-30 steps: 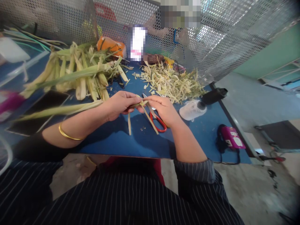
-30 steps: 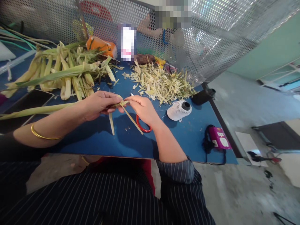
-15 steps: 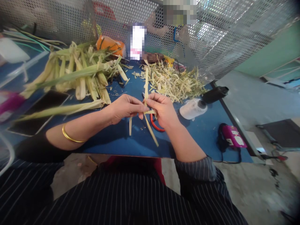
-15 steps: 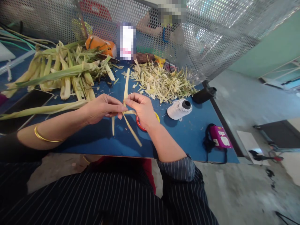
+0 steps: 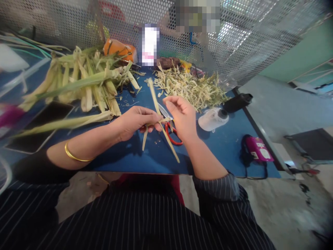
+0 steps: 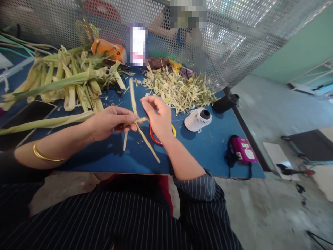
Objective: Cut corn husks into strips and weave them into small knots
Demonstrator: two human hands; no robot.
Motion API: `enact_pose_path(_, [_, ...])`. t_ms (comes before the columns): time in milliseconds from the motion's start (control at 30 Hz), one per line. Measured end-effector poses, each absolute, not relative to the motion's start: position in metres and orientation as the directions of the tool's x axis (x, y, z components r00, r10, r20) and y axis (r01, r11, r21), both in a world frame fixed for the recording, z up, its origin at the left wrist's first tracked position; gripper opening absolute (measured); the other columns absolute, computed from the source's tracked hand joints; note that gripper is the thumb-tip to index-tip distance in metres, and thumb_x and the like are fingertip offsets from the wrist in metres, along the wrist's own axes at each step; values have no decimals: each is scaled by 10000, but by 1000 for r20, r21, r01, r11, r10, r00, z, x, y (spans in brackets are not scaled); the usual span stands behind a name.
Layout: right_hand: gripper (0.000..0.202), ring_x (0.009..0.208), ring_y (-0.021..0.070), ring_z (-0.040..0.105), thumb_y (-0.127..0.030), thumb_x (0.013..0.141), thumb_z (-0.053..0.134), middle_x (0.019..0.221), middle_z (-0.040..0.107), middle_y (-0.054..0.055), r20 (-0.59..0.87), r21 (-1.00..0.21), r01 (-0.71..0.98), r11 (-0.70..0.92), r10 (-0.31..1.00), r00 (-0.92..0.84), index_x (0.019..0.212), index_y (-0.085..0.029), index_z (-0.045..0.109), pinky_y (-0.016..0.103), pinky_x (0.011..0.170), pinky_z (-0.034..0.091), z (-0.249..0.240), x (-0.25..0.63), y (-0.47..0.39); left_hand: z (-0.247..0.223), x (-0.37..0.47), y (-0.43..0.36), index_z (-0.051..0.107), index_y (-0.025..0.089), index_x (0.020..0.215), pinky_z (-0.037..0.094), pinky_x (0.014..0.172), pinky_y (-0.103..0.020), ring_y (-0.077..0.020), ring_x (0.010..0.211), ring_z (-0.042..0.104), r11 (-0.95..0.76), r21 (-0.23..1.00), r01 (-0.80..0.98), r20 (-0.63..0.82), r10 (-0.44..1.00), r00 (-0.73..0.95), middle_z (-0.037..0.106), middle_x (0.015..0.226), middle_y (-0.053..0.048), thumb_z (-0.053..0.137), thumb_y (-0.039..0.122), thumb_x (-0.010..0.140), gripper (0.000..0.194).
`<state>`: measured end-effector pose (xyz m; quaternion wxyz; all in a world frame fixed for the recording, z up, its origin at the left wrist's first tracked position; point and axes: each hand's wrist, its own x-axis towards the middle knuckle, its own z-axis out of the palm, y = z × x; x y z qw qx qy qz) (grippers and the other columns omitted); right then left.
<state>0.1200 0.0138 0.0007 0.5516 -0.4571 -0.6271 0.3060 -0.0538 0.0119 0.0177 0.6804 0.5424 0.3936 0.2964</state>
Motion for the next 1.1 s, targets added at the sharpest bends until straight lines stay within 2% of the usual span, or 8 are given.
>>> enact_pose_path(100, [97, 816, 132, 579, -290, 859, 593, 840, 641, 2, 587, -768, 399, 502, 800, 124, 832, -210, 642, 300, 814, 462, 8, 127, 13, 18, -55, 15, 727, 125, 788, 277, 399, -172, -67, 526, 529, 258, 961, -94, -190, 871, 454, 715, 741, -60, 646, 312, 812, 206])
enact_pose_path(167, [101, 753, 127, 572, -273, 848, 604, 769, 635, -12, 597, -738, 447, 505, 798, 84, 782, -208, 644, 293, 768, 464, 12, 130, 12, 19, -56, 18, 718, 117, 816, 291, 398, -174, -82, 560, 566, 273, 948, -162, -182, 887, 425, 725, 772, -70, 635, 283, 807, 185])
enact_pose_path(300, [97, 728, 134, 598, -275, 822, 634, 782, 695, -9, 365, -825, 398, 402, 915, -170, 827, -215, 711, 287, 719, 464, 14, 132, 13, 20, -59, 21, 705, 108, 796, 294, 386, -179, -100, 593, 597, 285, 924, -256, -159, 894, 418, 734, 803, -89, 636, 236, 777, 147])
enact_pose_path(400, [149, 779, 143, 615, -314, 821, 640, 865, 717, 4, 181, -905, 307, 295, 919, -349, 894, -215, 724, 280, 730, 464, 11, 130, 14, 20, -60, 21, 705, 97, 747, 284, 372, -178, -94, 564, 579, 300, 912, -279, -155, 883, 443, 724, 761, -91, 643, 213, 754, 132])
enact_pose_path(467, [159, 757, 136, 605, -331, 830, 628, 832, 706, 1, 151, -914, 298, 275, 913, -379, 855, -203, 719, 271, 715, 456, 9, 129, 14, 20, -60, 20, 698, 99, 720, 279, 367, -171, -90, 553, 580, 335, 900, -278, -181, 869, 461, 718, 745, -87, 648, 193, 743, 108])
enact_pose_path(833, [157, 729, 130, 559, -135, 829, 537, 748, 604, -6, 483, -666, 486, 567, 823, -299, 742, -214, 641, 282, 709, 415, -1, 123, 16, 18, -61, 24, 736, 102, 820, 343, 397, -154, -100, 628, 629, 446, 869, -214, -278, 797, 536, 742, 886, -115, 651, 200, 777, 136])
enact_pose_path(967, [145, 710, 137, 560, -157, 822, 562, 719, 602, -3, 467, -658, 495, 567, 823, -323, 701, -207, 623, 290, 702, 423, 8, 127, 13, 16, -62, 23, 750, 93, 817, 399, 435, -151, -89, 627, 616, 373, 908, -189, -220, 811, 543, 741, 882, -115, 678, 204, 781, 137])
enact_pose_path(1100, [147, 789, 156, 583, -190, 852, 544, 796, 635, 17, 532, -718, 448, 533, 835, -141, 773, -213, 665, 323, 792, 450, 20, 133, 9, 15, -61, 20, 750, 113, 865, 412, 427, -169, -97, 597, 607, 272, 950, -154, -152, 832, 533, 739, 836, -94, 704, 221, 768, 152])
